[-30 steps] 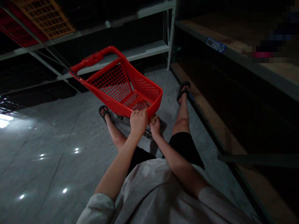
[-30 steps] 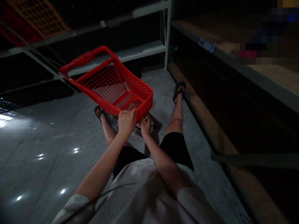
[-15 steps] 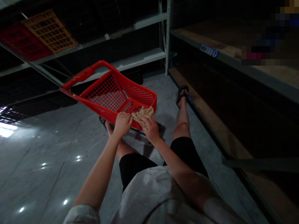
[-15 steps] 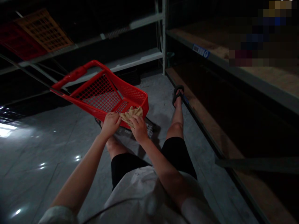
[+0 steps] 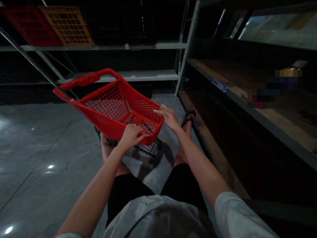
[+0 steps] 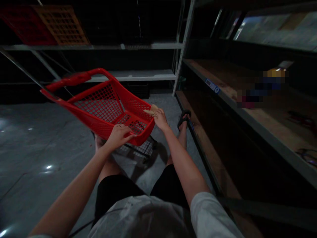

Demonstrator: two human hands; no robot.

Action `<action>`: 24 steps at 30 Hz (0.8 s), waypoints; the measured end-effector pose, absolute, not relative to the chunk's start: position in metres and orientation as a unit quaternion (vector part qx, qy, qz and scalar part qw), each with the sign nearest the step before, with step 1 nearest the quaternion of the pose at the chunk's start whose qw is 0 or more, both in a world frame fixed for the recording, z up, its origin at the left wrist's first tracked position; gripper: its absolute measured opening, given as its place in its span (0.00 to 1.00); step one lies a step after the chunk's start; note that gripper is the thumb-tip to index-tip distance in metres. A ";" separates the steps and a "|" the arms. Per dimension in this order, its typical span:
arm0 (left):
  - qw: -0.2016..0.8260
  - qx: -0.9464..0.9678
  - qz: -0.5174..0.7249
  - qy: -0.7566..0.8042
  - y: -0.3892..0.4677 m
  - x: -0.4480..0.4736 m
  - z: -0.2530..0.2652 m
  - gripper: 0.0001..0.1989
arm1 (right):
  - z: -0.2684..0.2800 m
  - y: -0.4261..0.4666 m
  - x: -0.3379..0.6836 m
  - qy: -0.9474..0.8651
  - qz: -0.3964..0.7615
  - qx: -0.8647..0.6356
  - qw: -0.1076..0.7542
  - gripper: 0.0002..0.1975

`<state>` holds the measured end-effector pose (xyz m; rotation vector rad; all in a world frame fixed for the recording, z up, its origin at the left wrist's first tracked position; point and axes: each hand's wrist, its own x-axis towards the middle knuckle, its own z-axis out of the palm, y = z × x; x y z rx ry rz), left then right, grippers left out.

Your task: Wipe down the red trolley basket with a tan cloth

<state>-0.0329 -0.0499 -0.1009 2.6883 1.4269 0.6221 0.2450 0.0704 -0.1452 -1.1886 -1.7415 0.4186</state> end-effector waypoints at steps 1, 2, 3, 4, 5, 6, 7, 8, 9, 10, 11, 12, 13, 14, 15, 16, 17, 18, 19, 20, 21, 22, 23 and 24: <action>0.018 0.864 0.201 0.461 -0.049 -0.031 -0.102 0.15 | -0.150 0.060 0.240 -0.702 0.167 -0.494 0.485 0.13; 0.017 0.863 0.202 0.462 -0.049 -0.030 -0.103 0.14 | -0.156 0.045 0.233 -0.694 0.164 -0.498 0.494 0.12; 0.017 0.863 0.202 0.462 -0.049 -0.029 -0.103 0.14 | -0.162 0.026 0.224 -0.690 0.163 -0.497 0.500 0.12; 0.018 0.864 0.203 0.461 -0.048 -0.028 -0.104 0.13 | -0.167 0.004 0.215 -0.692 0.161 -0.492 0.504 0.12; 0.020 0.863 0.203 0.462 -0.049 -0.028 -0.105 0.12 | -0.170 -0.018 0.205 -0.698 0.161 -0.484 0.503 0.12; 0.022 0.861 0.204 0.465 -0.049 -0.027 -0.105 0.11 | -0.172 -0.040 0.195 -0.705 0.159 -0.476 0.500 0.13; 0.025 0.858 0.205 0.470 -0.049 -0.026 -0.105 0.10 | -0.173 -0.060 0.187 -0.714 0.158 -0.470 0.494 0.14; 0.027 0.855 0.205 0.475 -0.049 -0.026 -0.105 0.10 | -0.173 -0.076 0.180 -0.720 0.155 -0.469 0.488 0.16; 0.028 0.853 0.203 0.480 -0.050 -0.024 -0.105 0.09 | -0.172 -0.087 0.176 -0.725 0.152 -0.468 0.482 0.17; 0.027 0.852 0.201 0.483 -0.050 -0.023 -0.105 0.09 | -0.171 -0.092 0.175 -0.734 0.148 -0.464 0.474 0.18; 0.026 0.852 0.197 0.483 -0.051 -0.022 -0.105 0.09 | -0.168 -0.091 0.178 -0.747 0.145 -0.455 0.463 0.18; 0.025 0.854 0.195 0.481 -0.051 -0.021 -0.105 0.10 | -0.166 -0.084 0.185 -0.764 0.143 -0.441 0.449 0.19; 0.025 0.857 0.194 0.477 -0.051 -0.019 -0.105 0.11 | -0.163 -0.071 0.196 -0.782 0.142 -0.425 0.433 0.19; 0.025 0.859 0.197 0.473 -0.051 -0.018 -0.104 0.13 | -0.159 -0.055 0.208 -0.799 0.142 -0.411 0.416 0.18; 0.026 0.860 0.201 0.468 -0.051 -0.017 -0.104 0.14 | -0.155 -0.037 0.222 -0.807 0.142 -0.406 0.404 0.18; 0.027 0.861 0.206 0.464 -0.050 -0.016 -0.104 0.14 | -0.150 -0.017 0.235 -0.806 0.144 -0.413 0.398 0.18; 0.028 0.861 0.212 0.462 -0.049 -0.014 -0.104 0.15 | -0.147 0.000 0.247 -0.800 0.148 -0.428 0.394 0.18; 0.030 0.860 0.217 0.461 -0.049 -0.013 -0.104 0.15 | -0.144 0.015 0.256 -0.792 0.154 -0.446 0.387 0.18; 0.031 0.860 0.220 0.460 -0.048 -0.011 -0.104 0.15 | -0.142 0.026 0.261 -0.780 0.159 -0.467 0.386 0.18; 0.033 0.859 0.223 0.459 -0.047 -0.009 -0.105 0.15 | -0.143 0.032 0.261 -0.763 0.161 -0.488 0.391 0.18; 0.034 0.858 0.225 0.460 -0.046 -0.007 -0.105 0.16 | -0.145 0.032 0.258 -0.741 0.162 -0.511 0.405 0.19; 0.033 0.857 0.227 0.462 -0.046 -0.005 -0.106 0.16 | -0.150 0.028 0.251 -0.712 0.158 -0.534 0.428 0.20; 0.029 0.855 0.231 0.463 -0.045 -0.003 -0.107 0.17 | -0.158 0.019 0.241 -0.684 0.153 -0.553 0.451 0.21; 0.024 0.854 0.234 0.464 -0.045 -0.002 -0.108 0.18 | -0.166 0.006 0.230 -0.667 0.152 -0.563 0.464 0.23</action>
